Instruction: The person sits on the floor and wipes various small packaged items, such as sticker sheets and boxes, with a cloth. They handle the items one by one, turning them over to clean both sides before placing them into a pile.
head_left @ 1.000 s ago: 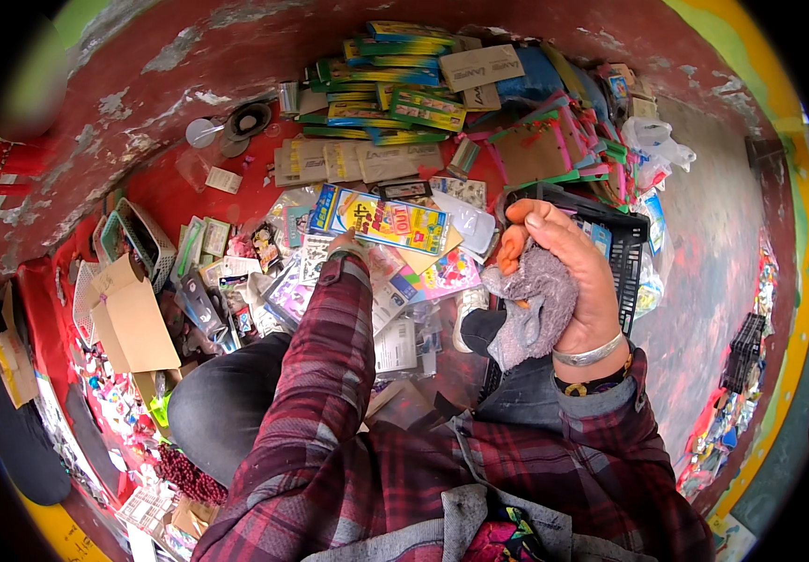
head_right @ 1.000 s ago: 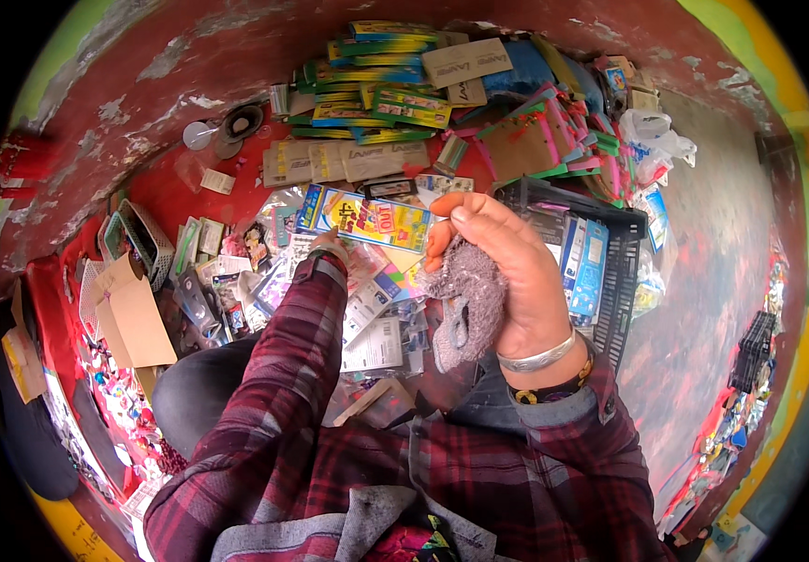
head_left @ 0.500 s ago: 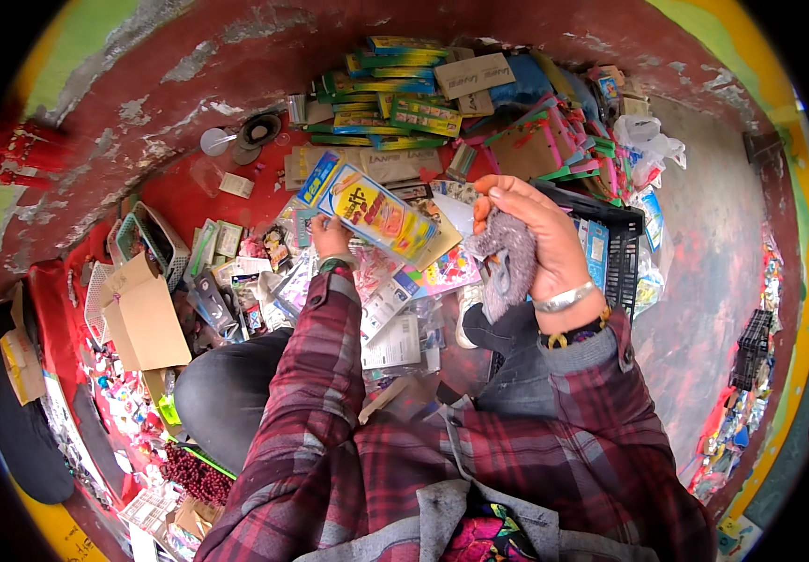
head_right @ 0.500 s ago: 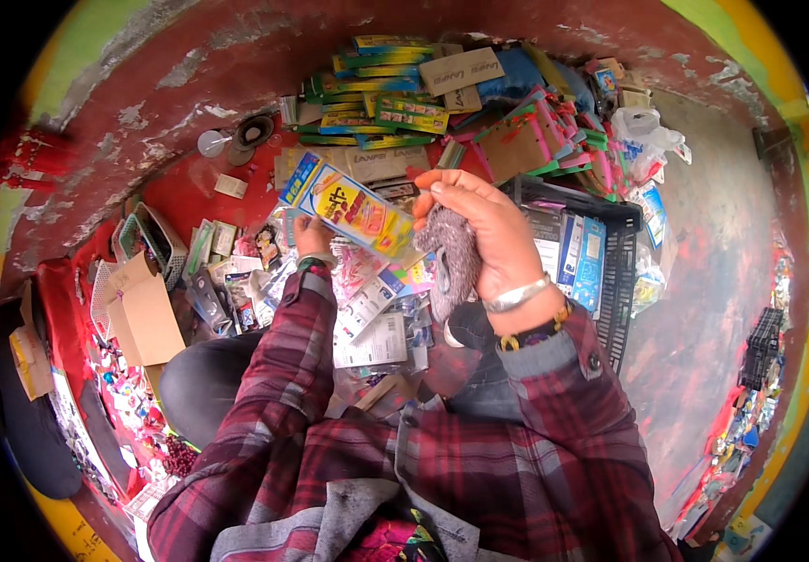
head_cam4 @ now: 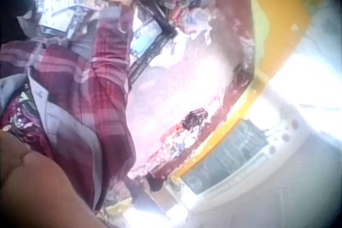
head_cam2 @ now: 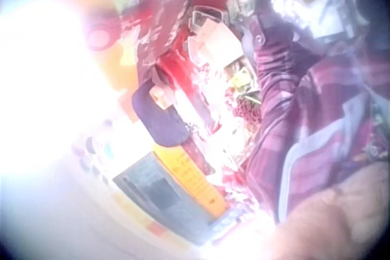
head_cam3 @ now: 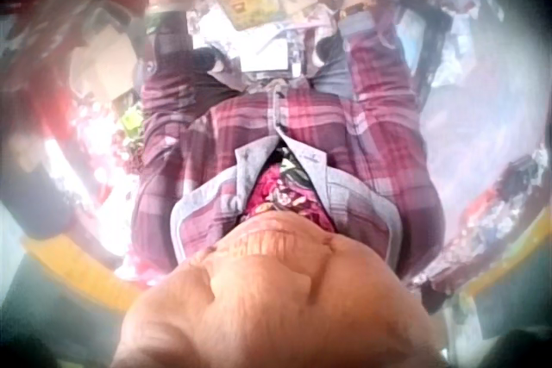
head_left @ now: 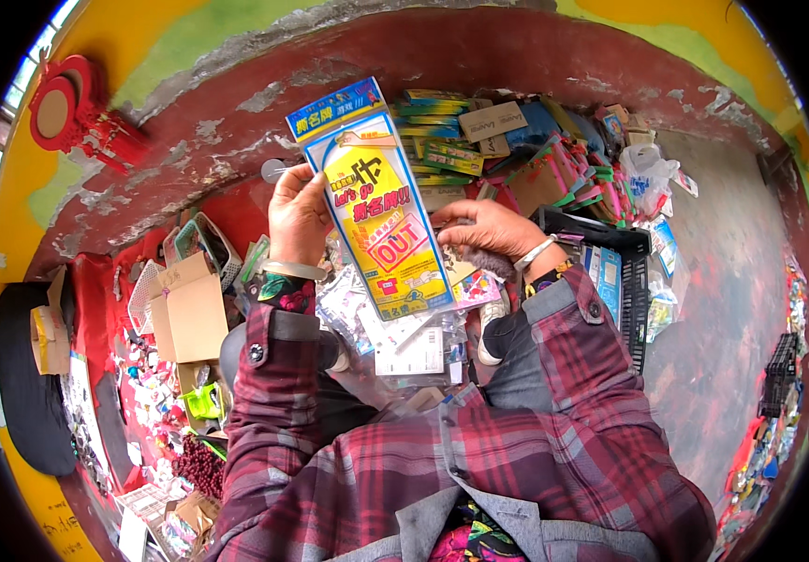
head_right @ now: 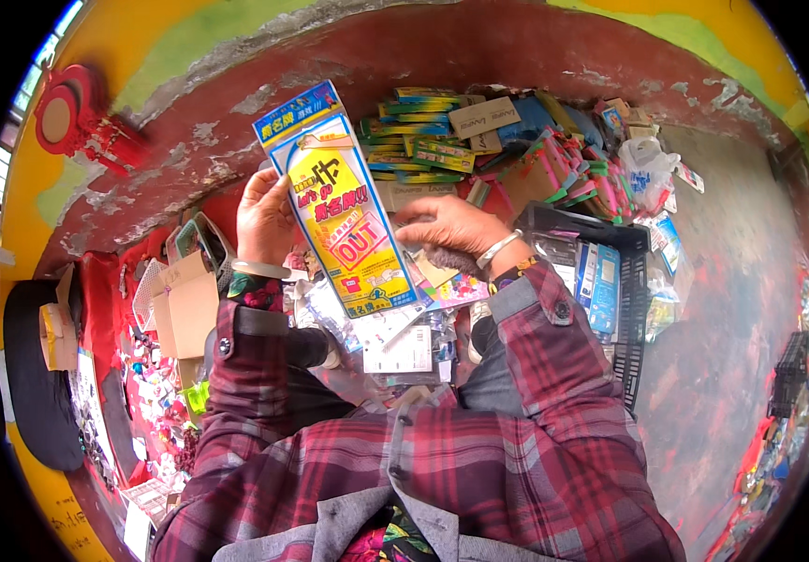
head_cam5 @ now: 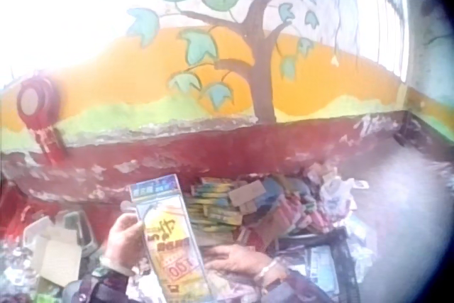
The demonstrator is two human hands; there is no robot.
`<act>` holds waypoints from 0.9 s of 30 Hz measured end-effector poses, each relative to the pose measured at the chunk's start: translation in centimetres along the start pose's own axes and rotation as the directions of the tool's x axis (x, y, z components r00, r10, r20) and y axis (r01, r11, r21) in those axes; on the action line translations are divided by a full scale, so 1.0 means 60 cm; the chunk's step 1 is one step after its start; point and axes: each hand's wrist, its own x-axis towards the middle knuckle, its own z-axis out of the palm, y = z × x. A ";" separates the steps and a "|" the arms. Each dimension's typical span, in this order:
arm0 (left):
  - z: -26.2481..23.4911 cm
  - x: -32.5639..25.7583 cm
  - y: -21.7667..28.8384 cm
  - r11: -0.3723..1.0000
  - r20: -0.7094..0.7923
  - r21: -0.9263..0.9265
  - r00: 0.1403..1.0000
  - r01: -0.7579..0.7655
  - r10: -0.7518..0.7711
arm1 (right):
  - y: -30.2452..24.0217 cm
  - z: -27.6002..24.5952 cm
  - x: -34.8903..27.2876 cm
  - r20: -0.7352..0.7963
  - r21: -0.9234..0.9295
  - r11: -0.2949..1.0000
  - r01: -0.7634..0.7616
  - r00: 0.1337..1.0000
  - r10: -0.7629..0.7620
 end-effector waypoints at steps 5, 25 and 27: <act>0.017 -0.036 0.050 0.996 -0.008 -0.013 0.996 -0.084 0.084 | 0.014 0.050 0.007 0.211 0.125 0.992 0.000 0.977 -0.026; 0.014 -0.059 -0.048 0.975 0.175 0.047 0.959 0.216 -0.221 | 0.019 0.053 0.041 -0.035 -0.037 0.996 0.084 0.996 -0.085; 0.013 -0.060 -0.047 0.980 0.154 0.063 0.968 0.190 -0.197 | 0.017 0.056 0.042 -0.014 0.005 0.998 0.058 0.998 -0.058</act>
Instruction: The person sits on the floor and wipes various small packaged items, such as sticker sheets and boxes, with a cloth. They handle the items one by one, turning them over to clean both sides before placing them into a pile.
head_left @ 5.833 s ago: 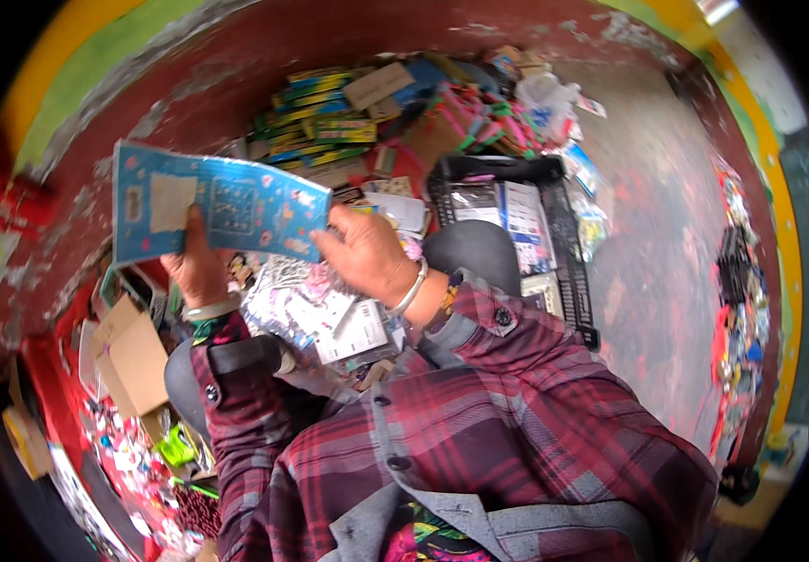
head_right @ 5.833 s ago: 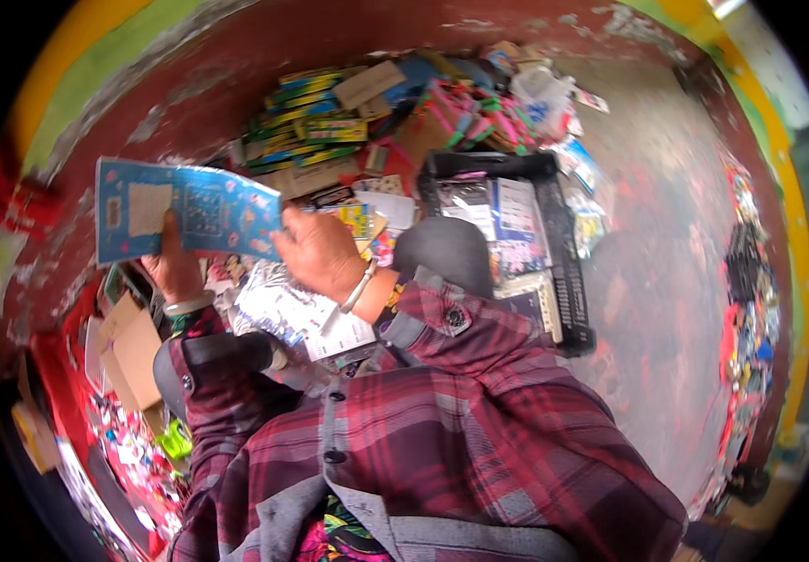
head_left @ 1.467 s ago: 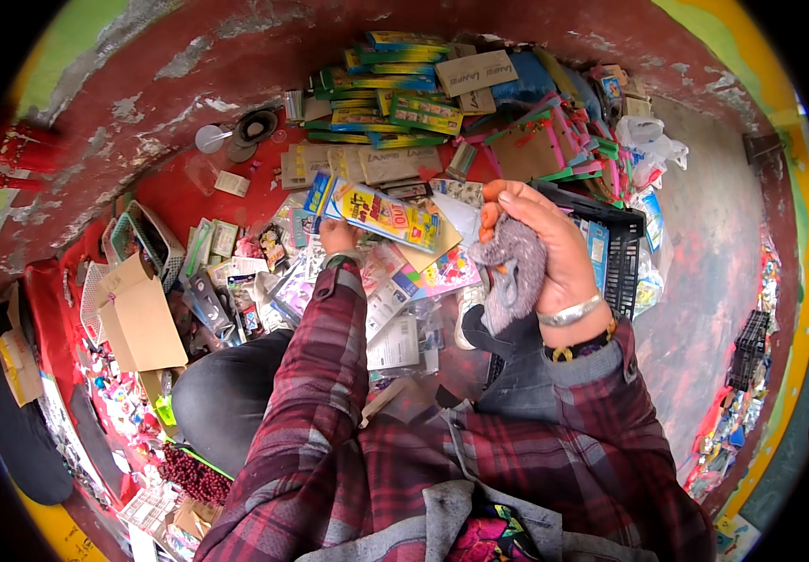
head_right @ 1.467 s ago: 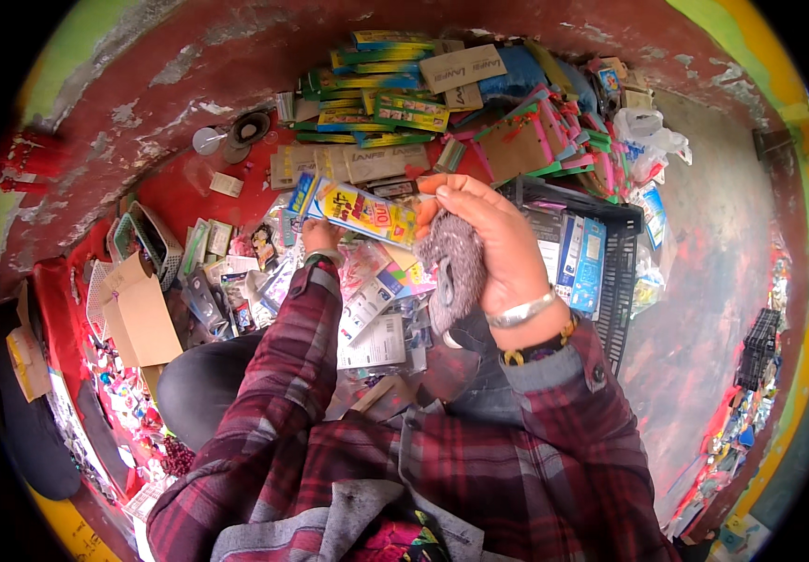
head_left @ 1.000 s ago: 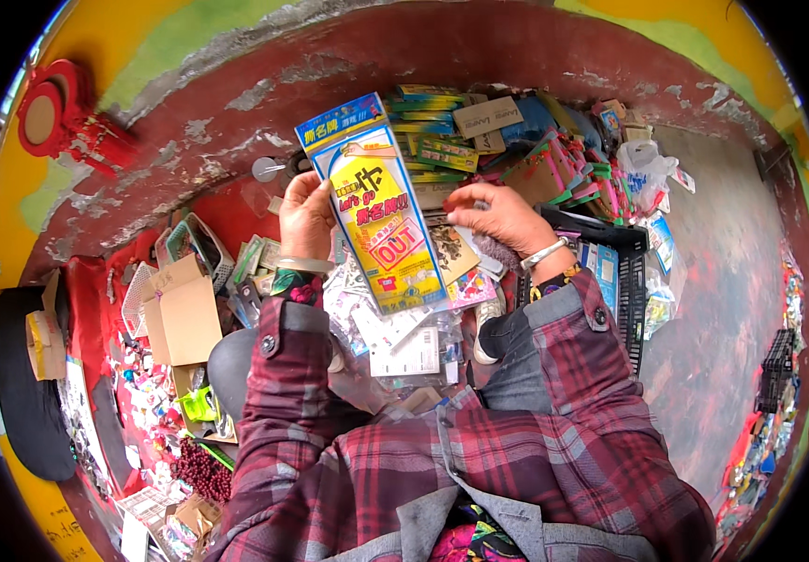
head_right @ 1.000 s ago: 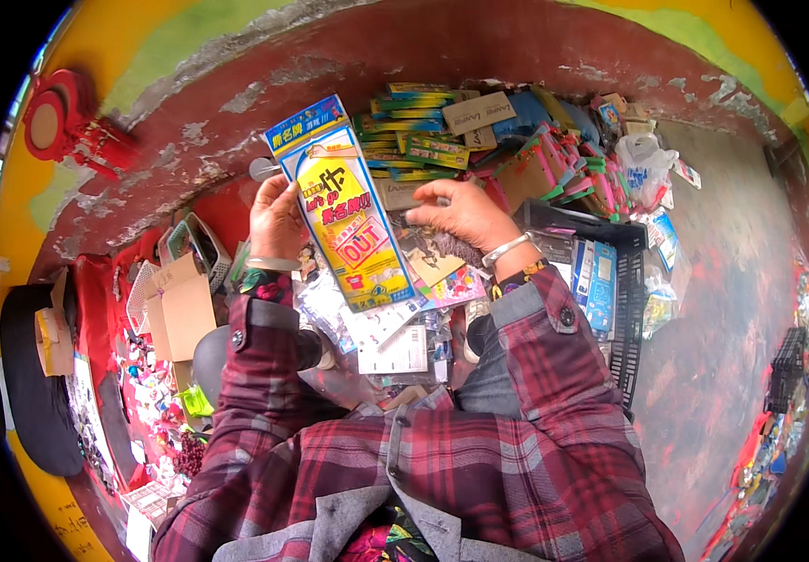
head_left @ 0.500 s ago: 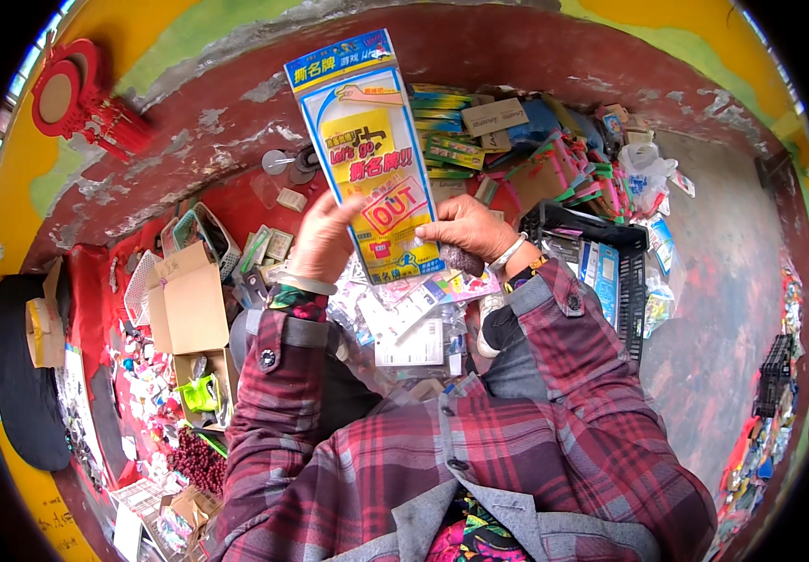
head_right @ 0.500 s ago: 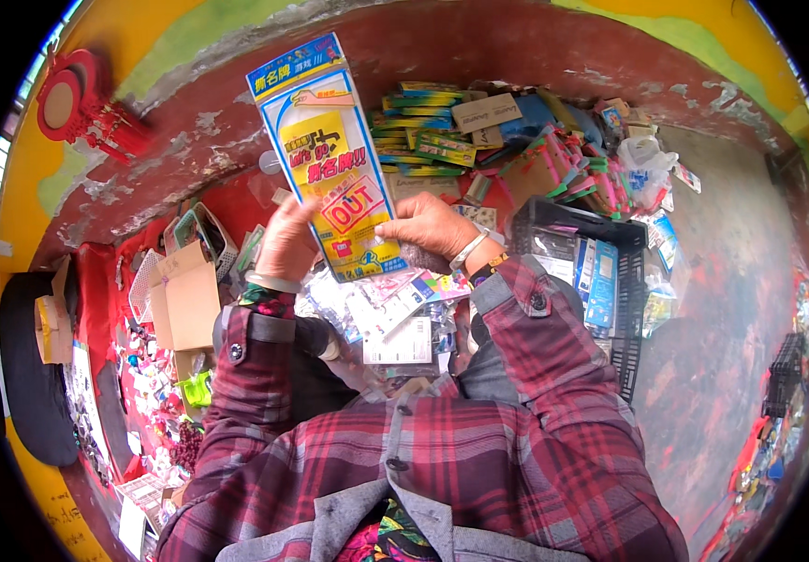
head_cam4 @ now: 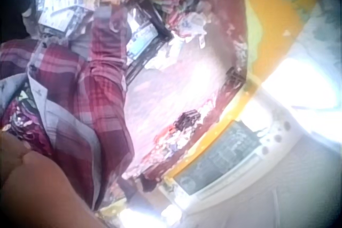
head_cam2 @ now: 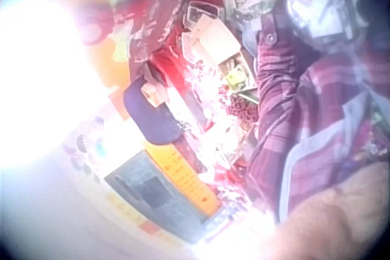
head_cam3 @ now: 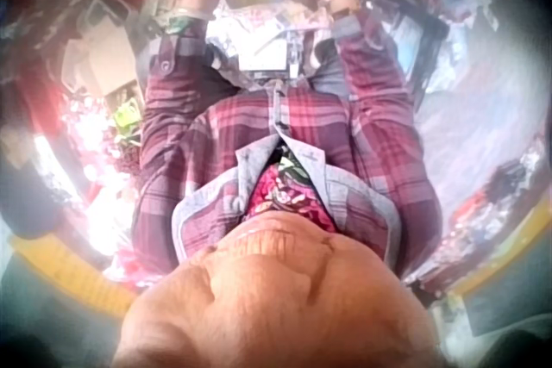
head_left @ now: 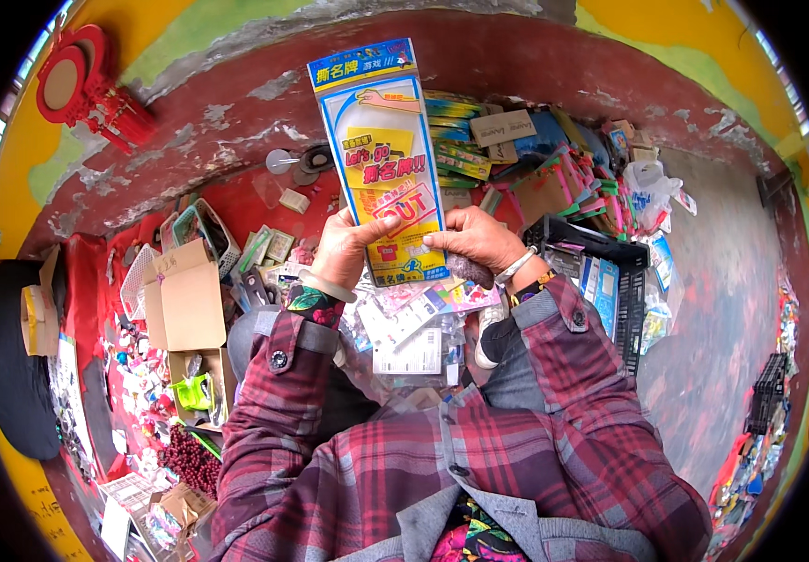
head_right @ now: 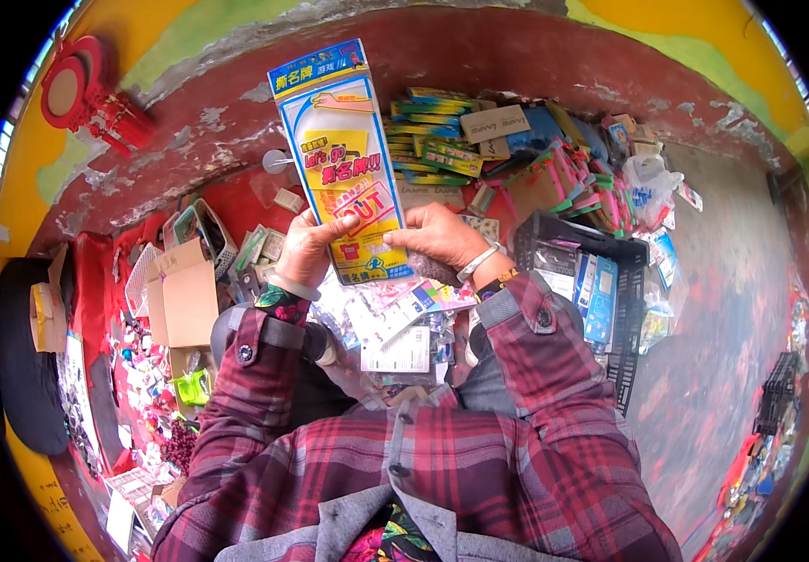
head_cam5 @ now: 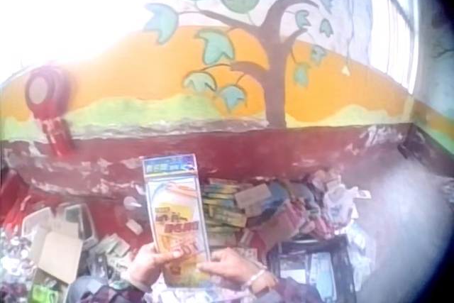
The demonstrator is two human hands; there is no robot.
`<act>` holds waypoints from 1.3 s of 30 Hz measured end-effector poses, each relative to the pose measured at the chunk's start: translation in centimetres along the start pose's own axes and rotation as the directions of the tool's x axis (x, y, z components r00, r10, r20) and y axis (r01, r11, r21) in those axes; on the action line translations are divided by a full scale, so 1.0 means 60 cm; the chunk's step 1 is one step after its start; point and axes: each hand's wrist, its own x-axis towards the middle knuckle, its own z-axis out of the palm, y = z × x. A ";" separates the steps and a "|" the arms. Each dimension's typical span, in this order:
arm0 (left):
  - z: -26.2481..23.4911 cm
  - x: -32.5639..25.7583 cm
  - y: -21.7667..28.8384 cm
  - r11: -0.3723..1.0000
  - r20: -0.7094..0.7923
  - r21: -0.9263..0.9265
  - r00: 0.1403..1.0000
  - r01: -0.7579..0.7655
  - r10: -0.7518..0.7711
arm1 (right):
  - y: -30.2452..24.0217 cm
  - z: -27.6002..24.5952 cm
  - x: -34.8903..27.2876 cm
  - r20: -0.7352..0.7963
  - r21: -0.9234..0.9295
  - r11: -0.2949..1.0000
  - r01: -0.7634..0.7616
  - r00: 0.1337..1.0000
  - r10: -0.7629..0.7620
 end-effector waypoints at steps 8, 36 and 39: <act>-0.012 0.008 0.004 0.980 -0.045 -0.196 0.999 -0.022 0.013 | 0.012 0.004 0.003 0.097 0.041 0.999 0.007 0.995 -0.011; -0.080 0.001 0.041 0.862 -0.120 -0.494 0.991 -0.116 0.065 | -0.070 -0.014 -0.050 -0.365 0.348 0.867 0.357 0.903 -0.225; -0.094 0.002 0.039 0.869 -0.092 -0.487 0.995 -0.088 0.049 | -0.052 -0.095 -0.045 -0.278 0.762 0.472 0.444 0.882 -0.381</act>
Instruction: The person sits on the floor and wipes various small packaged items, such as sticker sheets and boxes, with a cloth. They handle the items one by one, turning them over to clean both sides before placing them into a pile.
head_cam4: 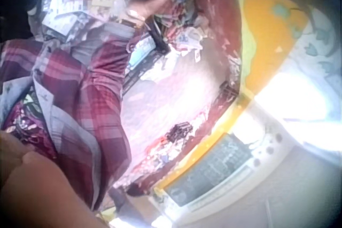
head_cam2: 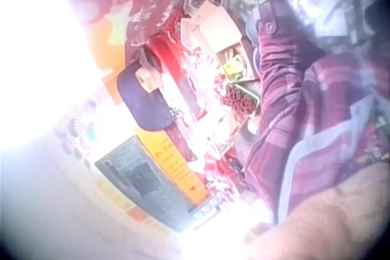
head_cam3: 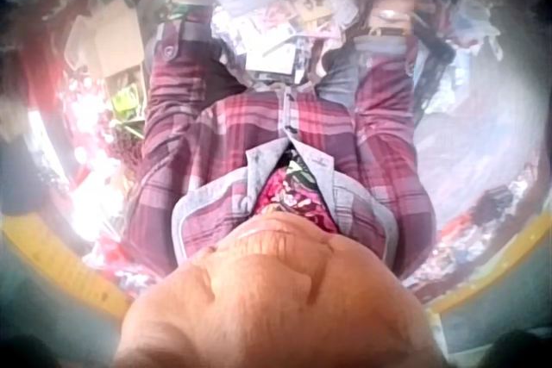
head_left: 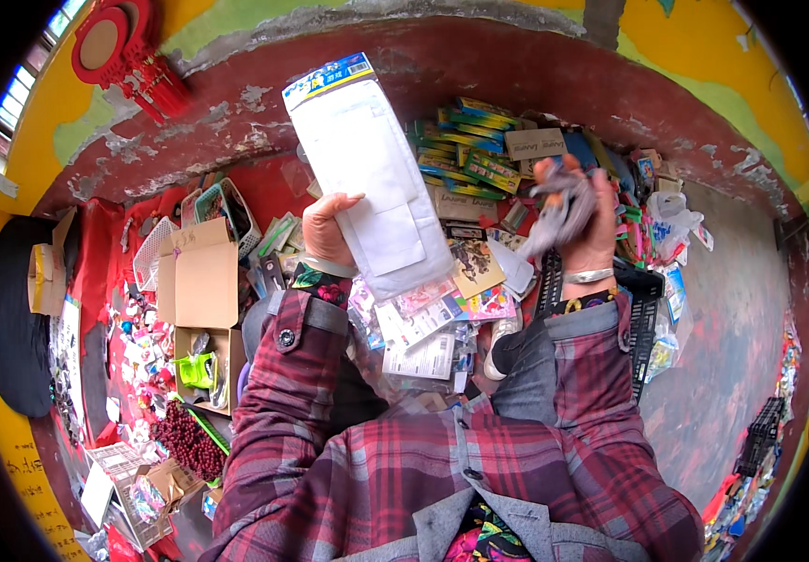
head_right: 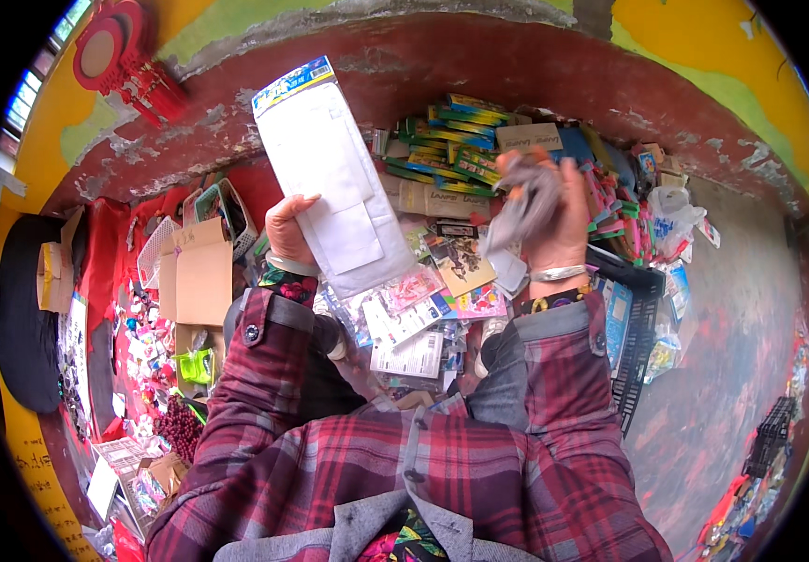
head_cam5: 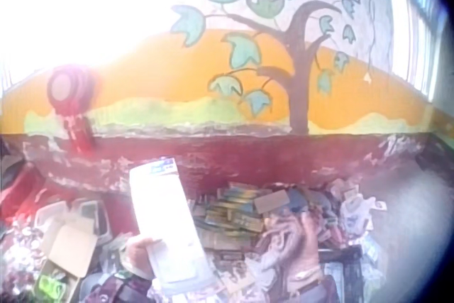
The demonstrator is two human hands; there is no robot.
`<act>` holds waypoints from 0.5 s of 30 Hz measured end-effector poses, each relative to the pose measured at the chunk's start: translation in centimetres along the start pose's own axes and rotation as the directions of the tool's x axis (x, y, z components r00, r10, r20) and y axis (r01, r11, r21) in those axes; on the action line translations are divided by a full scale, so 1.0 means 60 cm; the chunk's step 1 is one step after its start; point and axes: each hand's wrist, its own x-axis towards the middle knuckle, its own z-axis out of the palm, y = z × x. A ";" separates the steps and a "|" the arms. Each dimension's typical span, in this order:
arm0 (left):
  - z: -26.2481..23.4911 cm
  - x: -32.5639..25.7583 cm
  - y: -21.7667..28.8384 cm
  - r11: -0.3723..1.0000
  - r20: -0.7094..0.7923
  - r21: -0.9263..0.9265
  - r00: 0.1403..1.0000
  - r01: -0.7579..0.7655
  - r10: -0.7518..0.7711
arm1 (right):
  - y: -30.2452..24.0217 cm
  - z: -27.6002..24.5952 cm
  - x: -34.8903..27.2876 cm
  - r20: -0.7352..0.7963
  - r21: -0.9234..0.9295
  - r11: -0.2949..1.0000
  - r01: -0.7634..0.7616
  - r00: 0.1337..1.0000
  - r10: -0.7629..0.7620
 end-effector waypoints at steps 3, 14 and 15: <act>0.012 0.001 -0.006 1.000 0.037 -0.014 0.999 0.024 -0.023 | 0.026 -0.007 0.005 -0.342 0.140 0.984 0.110 0.938 -0.057; 0.049 -0.011 -0.022 0.991 0.197 -0.105 0.979 0.079 -0.057 | 0.043 0.056 -0.017 -0.138 -0.175 0.983 0.059 0.987 -0.084; 0.045 -0.010 -0.022 0.988 0.211 -0.111 0.974 0.106 -0.081 | 0.045 0.061 -0.016 -0.106 -0.227 0.971 0.079 0.989 -0.105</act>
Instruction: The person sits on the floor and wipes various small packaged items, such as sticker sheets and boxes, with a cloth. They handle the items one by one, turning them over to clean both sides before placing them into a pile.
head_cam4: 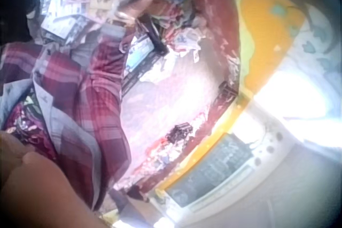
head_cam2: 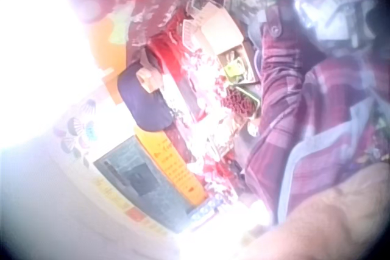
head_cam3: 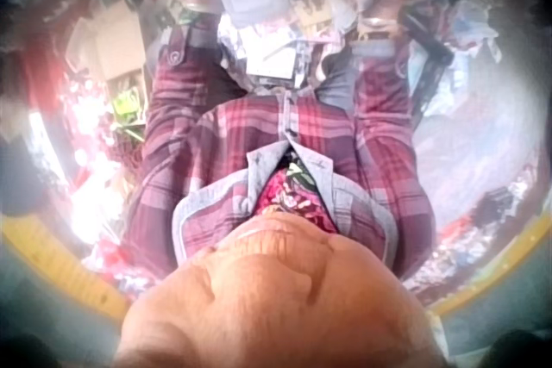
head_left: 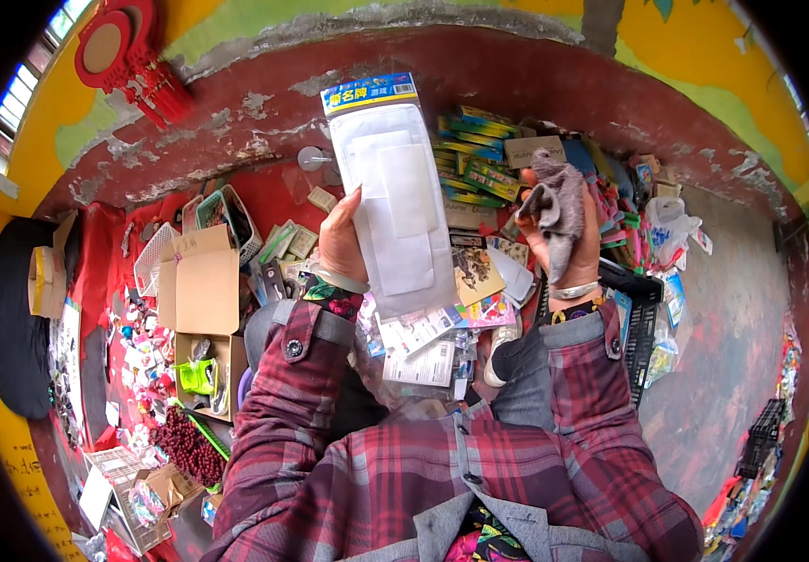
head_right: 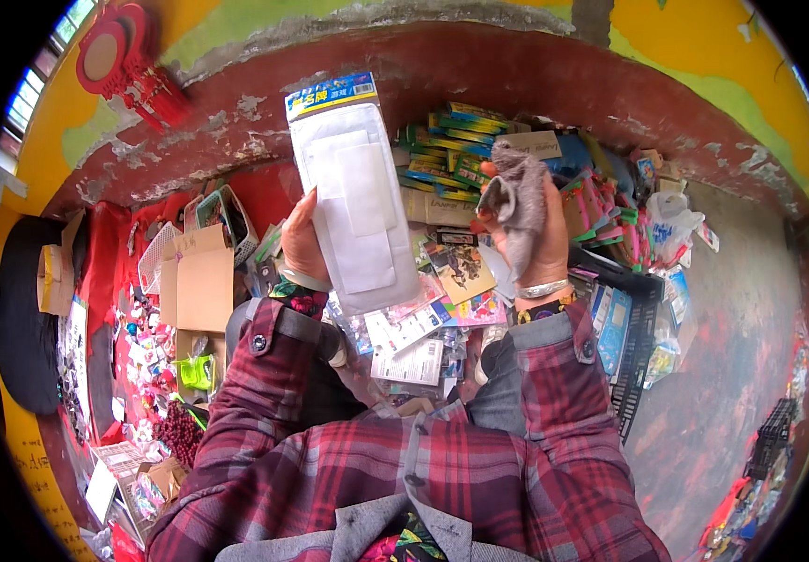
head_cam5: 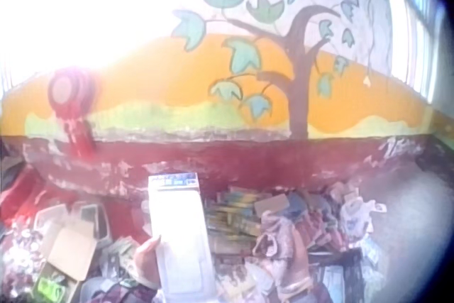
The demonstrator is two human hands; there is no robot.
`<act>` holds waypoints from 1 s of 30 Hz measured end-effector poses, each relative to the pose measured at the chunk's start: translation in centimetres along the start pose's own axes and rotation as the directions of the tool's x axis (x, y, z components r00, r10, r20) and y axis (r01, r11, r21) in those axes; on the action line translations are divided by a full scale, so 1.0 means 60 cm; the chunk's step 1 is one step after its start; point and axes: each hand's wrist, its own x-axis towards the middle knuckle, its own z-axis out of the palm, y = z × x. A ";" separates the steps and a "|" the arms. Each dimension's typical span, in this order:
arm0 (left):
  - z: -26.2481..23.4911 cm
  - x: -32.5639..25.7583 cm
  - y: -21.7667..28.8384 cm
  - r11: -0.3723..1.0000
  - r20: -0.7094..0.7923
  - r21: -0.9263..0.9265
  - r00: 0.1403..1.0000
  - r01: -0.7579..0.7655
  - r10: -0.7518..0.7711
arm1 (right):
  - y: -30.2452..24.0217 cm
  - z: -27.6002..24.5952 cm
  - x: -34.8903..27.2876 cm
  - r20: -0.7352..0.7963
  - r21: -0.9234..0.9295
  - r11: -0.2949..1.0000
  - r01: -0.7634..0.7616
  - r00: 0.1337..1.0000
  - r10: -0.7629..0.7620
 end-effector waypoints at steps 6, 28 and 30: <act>0.009 0.004 -0.014 1.000 -0.006 0.005 1.000 0.027 -0.027 | 0.039 0.044 -0.017 0.163 -0.596 0.743 0.305 0.952 -0.259; 0.026 -0.023 -0.120 0.937 0.010 0.072 0.939 0.342 -0.343 | 0.098 0.024 0.017 0.490 -0.872 -0.207 0.444 0.774 -0.403; 0.029 -0.018 -0.117 0.941 0.011 0.022 0.941 0.337 -0.337 | 0.113 0.036 -0.002 0.560 -0.828 -0.213 0.518 0.765 -0.317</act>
